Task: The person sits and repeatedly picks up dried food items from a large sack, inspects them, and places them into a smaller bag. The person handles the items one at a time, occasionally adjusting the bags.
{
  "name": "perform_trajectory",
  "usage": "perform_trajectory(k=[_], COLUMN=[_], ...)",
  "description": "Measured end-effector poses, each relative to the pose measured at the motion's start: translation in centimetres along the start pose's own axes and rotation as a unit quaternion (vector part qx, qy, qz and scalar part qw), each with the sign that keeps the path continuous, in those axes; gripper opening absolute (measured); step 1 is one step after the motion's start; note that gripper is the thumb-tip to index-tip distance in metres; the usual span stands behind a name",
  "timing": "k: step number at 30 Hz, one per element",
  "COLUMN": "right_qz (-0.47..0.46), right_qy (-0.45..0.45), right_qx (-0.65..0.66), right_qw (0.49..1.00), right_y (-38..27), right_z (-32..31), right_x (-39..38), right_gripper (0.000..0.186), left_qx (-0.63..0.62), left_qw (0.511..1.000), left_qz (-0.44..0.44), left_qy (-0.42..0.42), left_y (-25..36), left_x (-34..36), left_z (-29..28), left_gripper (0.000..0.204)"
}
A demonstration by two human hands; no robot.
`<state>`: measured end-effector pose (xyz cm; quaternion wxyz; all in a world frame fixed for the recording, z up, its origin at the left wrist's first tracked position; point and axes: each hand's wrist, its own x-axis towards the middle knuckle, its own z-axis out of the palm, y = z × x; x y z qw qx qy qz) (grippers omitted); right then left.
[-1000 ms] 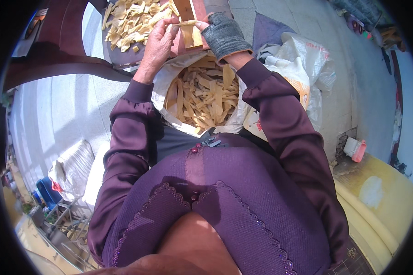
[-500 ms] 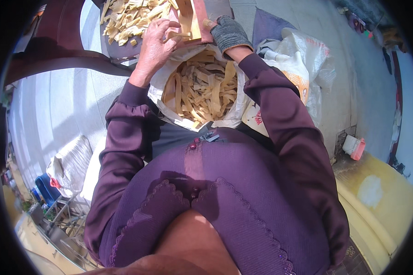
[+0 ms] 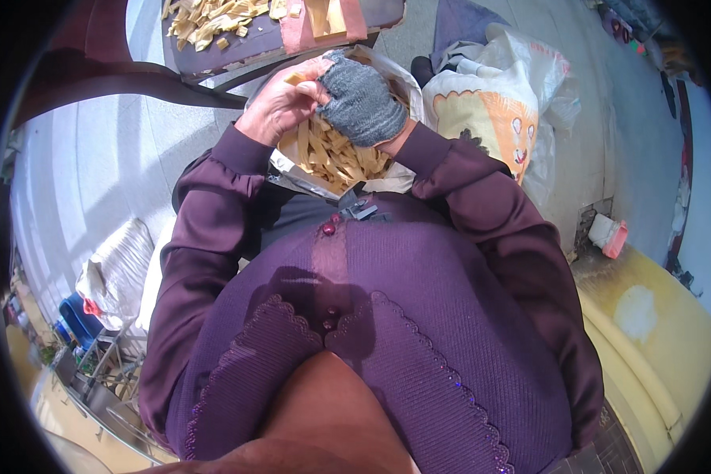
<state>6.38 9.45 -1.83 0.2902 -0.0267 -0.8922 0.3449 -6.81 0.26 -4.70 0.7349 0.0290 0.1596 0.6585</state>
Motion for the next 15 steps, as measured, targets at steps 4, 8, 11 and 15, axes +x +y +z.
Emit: perform_trajectory(k=[4,8,11,15], right_qz=[0.163,0.079,0.239,0.120], right_qy=[0.038,0.074,0.073,-0.010], right_qx=[0.116,-0.019,0.186,0.165], right_qw=[0.979,0.994,0.950,0.979], right_y=[-0.3,2.4,5.6,7.6], right_z=[-0.1,-0.5,0.8,0.4], right_x=[1.0,2.1,1.1,1.5], right_gripper=[0.025,0.022,0.020,0.023], left_qx=[0.085,0.458,0.832,0.743], left_qw=[0.994,0.875,0.386,0.389], left_qz=[0.027,0.014,0.360,0.525], left_qy=[0.069,0.153,0.170,0.142], left_y=[-0.6,-0.4,0.2,0.8], left_x=[0.9,0.7,0.3,0.8], left_z=[0.7,2.6,2.8,3.1], left_gripper=[0.020,0.014,0.011,0.019])
